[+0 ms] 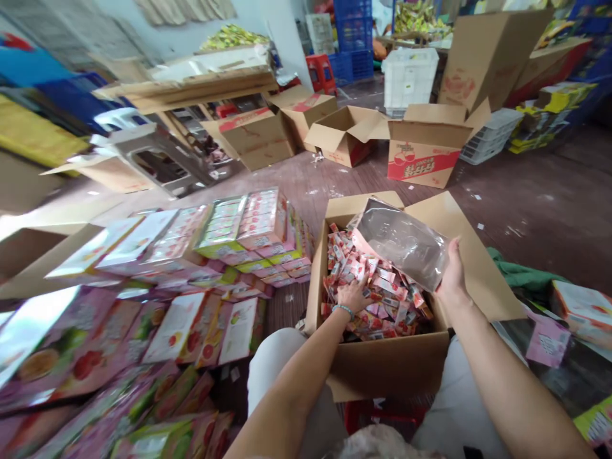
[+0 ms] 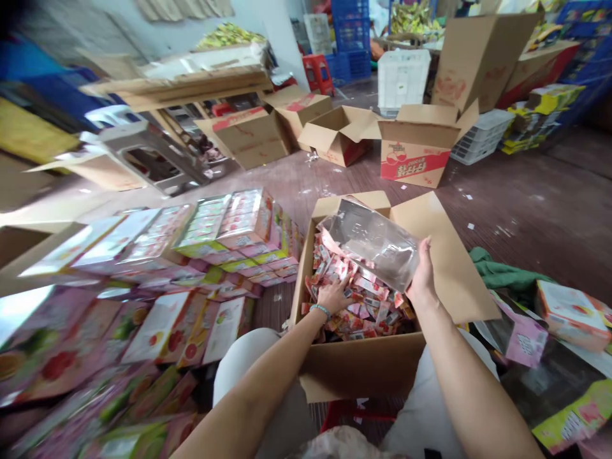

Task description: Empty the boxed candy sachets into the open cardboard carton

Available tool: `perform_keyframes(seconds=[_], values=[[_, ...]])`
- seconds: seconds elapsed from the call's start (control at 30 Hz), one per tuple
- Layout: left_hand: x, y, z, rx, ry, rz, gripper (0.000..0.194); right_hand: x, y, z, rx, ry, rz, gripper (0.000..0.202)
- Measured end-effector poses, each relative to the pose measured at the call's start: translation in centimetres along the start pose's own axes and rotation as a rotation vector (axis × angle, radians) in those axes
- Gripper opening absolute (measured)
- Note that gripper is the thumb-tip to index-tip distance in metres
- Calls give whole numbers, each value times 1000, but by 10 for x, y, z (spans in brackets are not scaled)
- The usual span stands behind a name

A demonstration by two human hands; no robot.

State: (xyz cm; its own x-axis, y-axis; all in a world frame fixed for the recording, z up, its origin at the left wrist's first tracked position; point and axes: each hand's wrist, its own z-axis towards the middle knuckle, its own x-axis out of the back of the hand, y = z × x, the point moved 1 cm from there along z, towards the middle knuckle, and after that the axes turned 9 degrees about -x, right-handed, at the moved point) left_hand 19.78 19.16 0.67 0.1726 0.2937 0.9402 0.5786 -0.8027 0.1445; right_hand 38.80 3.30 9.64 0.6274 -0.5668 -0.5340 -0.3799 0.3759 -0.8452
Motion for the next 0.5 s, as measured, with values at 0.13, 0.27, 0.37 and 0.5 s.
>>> perform_keyframes(seconds=[0.13,0.27,0.37,0.5], values=[[-5,-11,-9,43,-67,-20,86,7,4,12,29,47,44,82],[-11,-4,-24,-6,-166,-7,79,6,9,21,29,34,73,85],[-12,4,-39,-105,-264,42,79,1,12,13,1,107,128,86],[-22,-4,-45,-243,-342,58,67,14,6,-3,85,424,190,70]])
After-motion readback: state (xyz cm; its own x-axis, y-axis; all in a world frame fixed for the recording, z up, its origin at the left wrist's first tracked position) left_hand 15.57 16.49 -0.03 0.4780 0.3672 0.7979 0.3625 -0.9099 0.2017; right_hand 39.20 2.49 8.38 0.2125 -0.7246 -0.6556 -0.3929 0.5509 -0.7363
